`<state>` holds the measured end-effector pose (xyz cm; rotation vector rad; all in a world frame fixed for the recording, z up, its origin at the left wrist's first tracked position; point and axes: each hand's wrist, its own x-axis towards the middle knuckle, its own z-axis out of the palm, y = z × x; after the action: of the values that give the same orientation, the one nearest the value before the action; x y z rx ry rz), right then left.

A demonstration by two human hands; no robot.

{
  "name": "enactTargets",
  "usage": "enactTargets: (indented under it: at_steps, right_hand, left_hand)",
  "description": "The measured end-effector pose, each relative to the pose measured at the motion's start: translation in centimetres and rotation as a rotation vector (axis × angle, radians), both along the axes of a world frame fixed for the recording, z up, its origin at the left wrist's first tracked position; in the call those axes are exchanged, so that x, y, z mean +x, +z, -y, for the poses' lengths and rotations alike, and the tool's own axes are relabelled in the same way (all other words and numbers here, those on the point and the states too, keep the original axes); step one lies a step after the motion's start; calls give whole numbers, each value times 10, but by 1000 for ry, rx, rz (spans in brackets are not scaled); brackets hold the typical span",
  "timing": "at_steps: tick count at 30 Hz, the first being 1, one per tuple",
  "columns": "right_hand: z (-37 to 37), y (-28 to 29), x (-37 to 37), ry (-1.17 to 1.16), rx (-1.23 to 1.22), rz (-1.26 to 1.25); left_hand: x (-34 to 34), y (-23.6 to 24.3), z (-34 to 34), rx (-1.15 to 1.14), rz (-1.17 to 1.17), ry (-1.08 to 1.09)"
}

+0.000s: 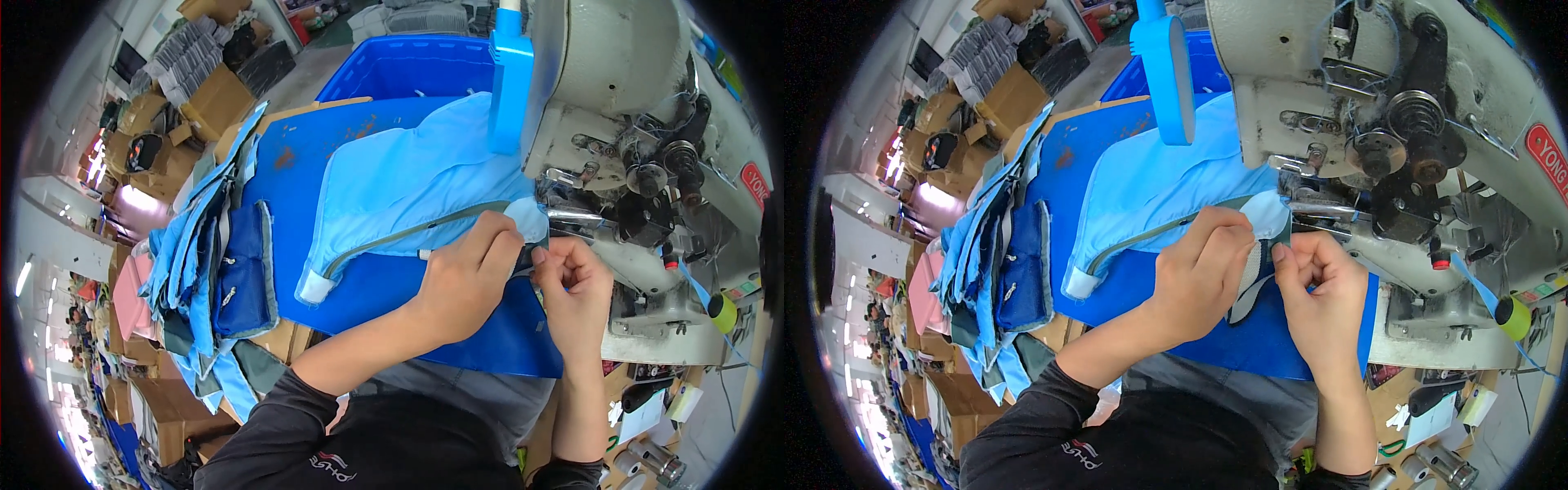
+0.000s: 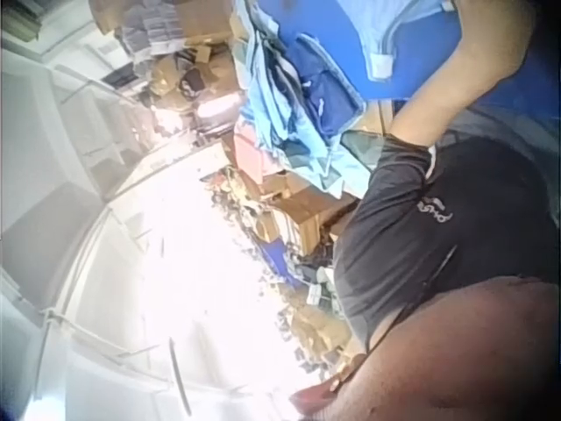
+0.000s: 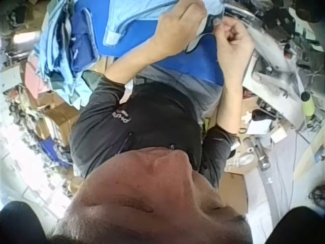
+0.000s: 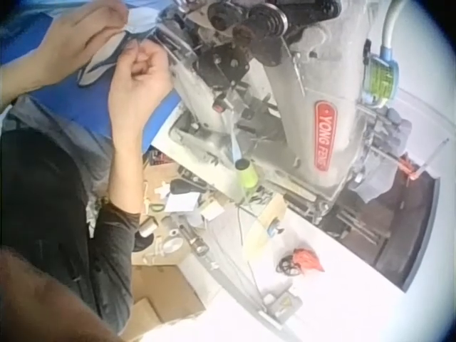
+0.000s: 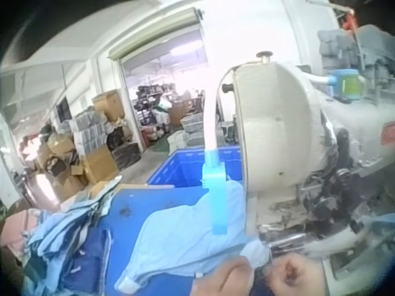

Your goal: Assembling and sewing components of a blue fabric bag using an industrial sewing machine.

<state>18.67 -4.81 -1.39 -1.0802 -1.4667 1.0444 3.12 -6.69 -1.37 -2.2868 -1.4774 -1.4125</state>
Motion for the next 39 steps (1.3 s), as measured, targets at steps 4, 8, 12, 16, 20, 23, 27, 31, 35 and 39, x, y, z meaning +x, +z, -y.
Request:
enactTargets:
  at_steps: [4,8,12,16,20,23,27,31,35,39]
  right_hand:
    - [-1,-1,2,16,-44,10]
    - [1,4,3,53,-94,2]
    - [3,3,0,87,-140,-120]
    - [4,5,4,87,-166,-83]
    - [5,14,5,86,-192,-68]
    - [5,22,6,119,-277,-71]
    - [-1,19,12,149,-267,-72]
    - [-1,19,12,151,-256,-51]
    - [0,22,11,122,-241,-23]
    - [-2,35,9,101,-271,-27]
  left_hand:
    - [-6,-13,-10,199,-61,-28]
    - [-15,-17,-18,297,-149,-78]
    - [-15,-21,-21,412,-211,-116]
    - [-7,-23,-19,357,-123,-122]
    - [-7,-12,-14,274,-114,-177]
    - [-9,-9,-8,221,-232,-178]
    - [-12,-12,-10,231,-272,-199]
    - [-15,-12,-11,218,-262,-226]
    - [-15,-11,-12,243,-283,-211]
    - [-14,-14,-12,267,-291,-213]
